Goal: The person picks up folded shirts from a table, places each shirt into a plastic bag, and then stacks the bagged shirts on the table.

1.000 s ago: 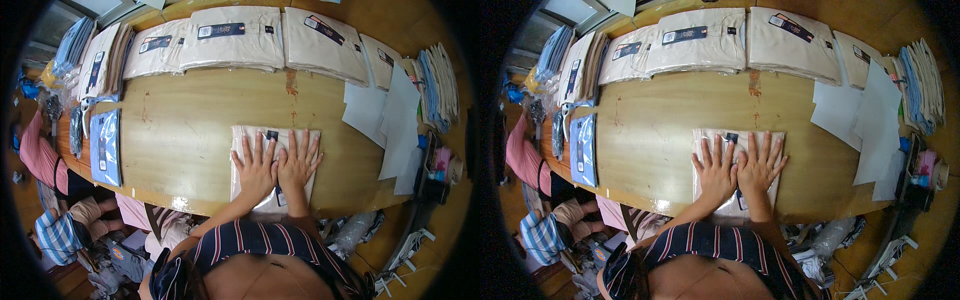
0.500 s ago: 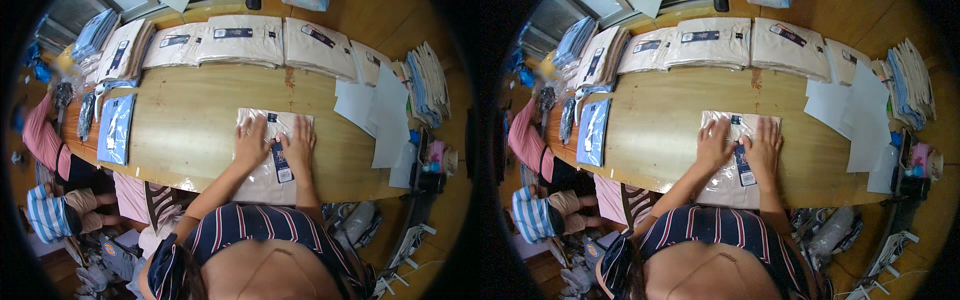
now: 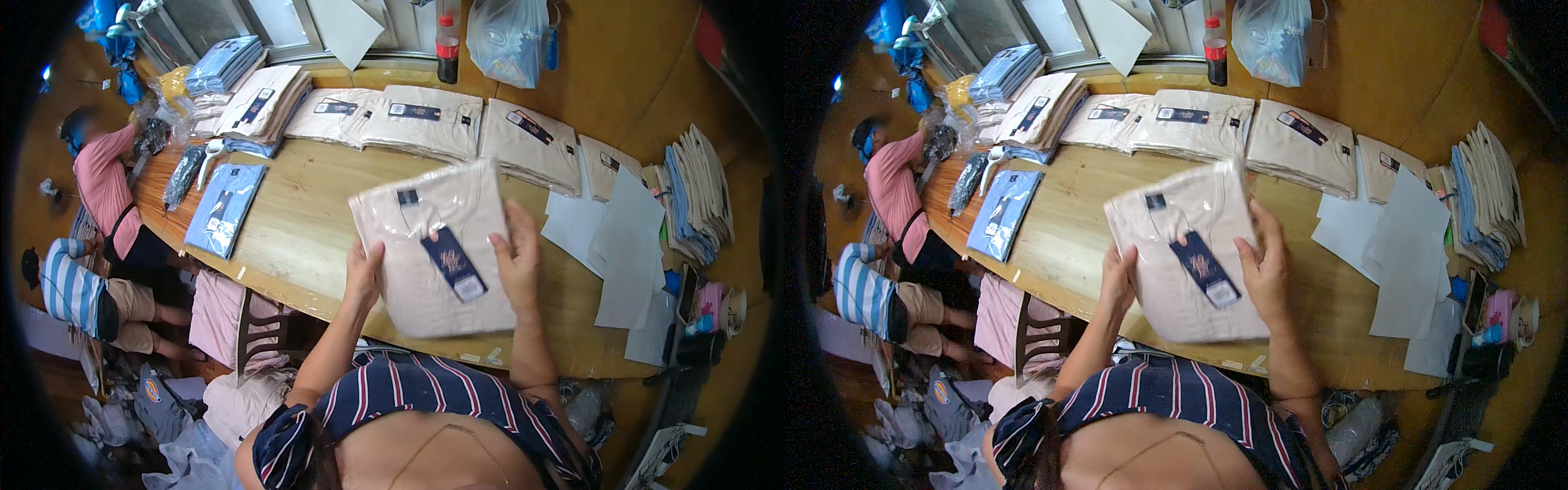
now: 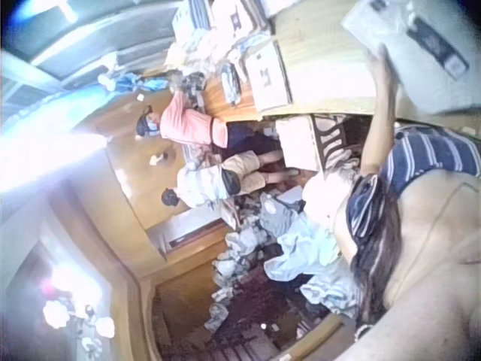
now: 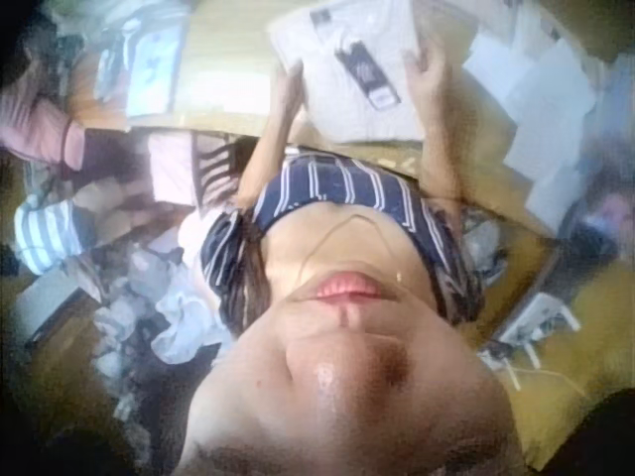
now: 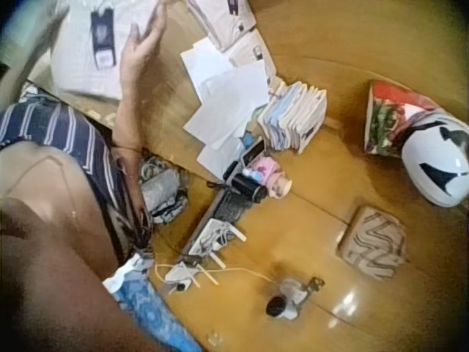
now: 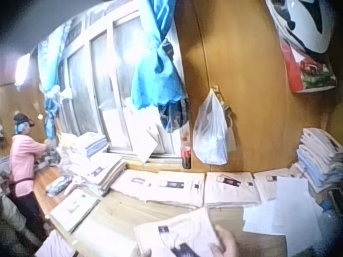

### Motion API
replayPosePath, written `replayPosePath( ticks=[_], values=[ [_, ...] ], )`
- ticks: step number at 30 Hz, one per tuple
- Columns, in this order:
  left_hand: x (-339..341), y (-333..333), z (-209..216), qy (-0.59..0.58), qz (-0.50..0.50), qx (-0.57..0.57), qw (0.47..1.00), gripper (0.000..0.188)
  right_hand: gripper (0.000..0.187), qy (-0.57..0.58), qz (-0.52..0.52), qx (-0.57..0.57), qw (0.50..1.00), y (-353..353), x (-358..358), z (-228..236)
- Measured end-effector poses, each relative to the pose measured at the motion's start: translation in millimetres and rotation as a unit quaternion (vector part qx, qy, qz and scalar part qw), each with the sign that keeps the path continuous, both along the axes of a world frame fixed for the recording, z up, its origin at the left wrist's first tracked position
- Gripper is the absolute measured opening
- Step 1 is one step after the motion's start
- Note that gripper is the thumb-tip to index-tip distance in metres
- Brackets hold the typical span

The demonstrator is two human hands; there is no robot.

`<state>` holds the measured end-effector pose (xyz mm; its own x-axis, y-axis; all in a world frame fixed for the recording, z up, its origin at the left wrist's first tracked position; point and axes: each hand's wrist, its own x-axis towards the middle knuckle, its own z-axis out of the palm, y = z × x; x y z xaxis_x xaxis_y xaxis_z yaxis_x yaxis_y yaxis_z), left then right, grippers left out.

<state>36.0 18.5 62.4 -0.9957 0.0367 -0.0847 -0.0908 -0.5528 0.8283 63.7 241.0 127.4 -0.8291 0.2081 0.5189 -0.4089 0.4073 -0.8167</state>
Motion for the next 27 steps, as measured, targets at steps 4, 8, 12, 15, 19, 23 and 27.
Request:
replayPosePath(
  ticks=[4,8,12,15,19,23,27],
  values=[
    [-73.4,27.7,55.0,0.151,0.071,0.129,0.977,0.049,0.046,0.217,-0.08,0.084,0.969,14.0,12.2,58.0],
    [-183.4,71.3,51.1,0.085,0.303,0.157,0.936,0.051,0.049,0.16,-0.12,0.053,0.978,21.3,32.9,25.6],
    [-309.7,38.1,-50.6,-0.149,0.126,0.176,0.965,0.053,0.049,0.025,-0.129,0.019,0.991,1.5,42.1,1.6],
    [-307.4,78.4,-33.4,-0.275,0.051,0.084,0.956,0.049,0.05,-0.018,-0.177,0.031,0.984,-15.6,37.2,-9.8],
    [-290.4,42.4,12.8,-0.37,-0.096,-0.043,0.923,0.047,0.044,-0.046,-0.14,-0.02,0.989,-67.3,0.2,-8.1],
    [-274.3,-99.7,52.1,-0.147,-0.169,-0.088,0.971,0.046,0.031,-0.076,-0.007,-0.052,0.996,-132.2,-85.7,-22.6],
    [-320.8,-290.4,72.8,0.101,0.194,-0.383,0.898,0.033,0.028,-0.211,0.187,-0.181,0.942,-222.3,-199.2,-32.5]
  ],
)
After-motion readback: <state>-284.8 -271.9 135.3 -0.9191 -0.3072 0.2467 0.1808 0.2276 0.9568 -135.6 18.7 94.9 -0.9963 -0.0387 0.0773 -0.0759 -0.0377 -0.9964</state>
